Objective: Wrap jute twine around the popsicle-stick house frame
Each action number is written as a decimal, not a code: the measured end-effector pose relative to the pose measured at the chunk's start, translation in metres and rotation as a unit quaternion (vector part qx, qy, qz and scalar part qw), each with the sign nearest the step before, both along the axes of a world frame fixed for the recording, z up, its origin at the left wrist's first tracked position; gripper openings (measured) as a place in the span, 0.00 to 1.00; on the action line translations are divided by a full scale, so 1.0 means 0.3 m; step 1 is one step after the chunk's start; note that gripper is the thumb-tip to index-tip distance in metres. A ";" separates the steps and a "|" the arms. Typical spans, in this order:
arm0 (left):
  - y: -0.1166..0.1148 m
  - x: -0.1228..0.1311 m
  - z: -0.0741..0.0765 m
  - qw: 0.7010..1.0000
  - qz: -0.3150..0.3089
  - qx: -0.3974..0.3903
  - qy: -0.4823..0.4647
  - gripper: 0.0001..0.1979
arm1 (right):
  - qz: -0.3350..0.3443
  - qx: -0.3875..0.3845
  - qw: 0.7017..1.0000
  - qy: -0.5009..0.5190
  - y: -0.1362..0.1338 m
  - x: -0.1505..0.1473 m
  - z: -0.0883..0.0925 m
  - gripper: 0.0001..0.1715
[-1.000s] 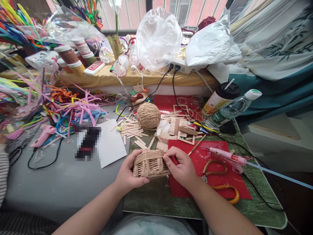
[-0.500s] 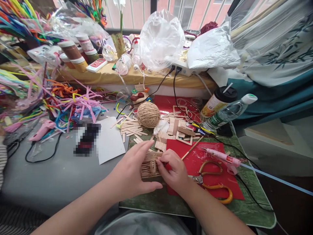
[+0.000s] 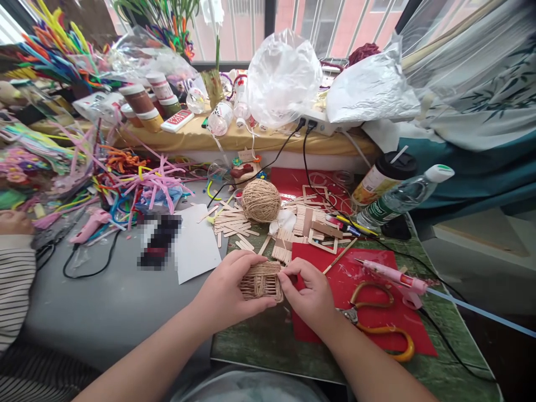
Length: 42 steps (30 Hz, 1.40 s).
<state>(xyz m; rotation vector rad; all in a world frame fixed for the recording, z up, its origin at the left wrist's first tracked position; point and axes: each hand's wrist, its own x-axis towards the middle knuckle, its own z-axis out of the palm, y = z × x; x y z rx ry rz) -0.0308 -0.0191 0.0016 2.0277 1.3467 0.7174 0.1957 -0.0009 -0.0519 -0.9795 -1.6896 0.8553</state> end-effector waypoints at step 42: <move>0.000 -0.061 -0.038 0.996 0.023 -0.052 -0.075 0.25 | 0.067 0.024 0.997 -0.032 -0.011 0.001 -0.012 0.09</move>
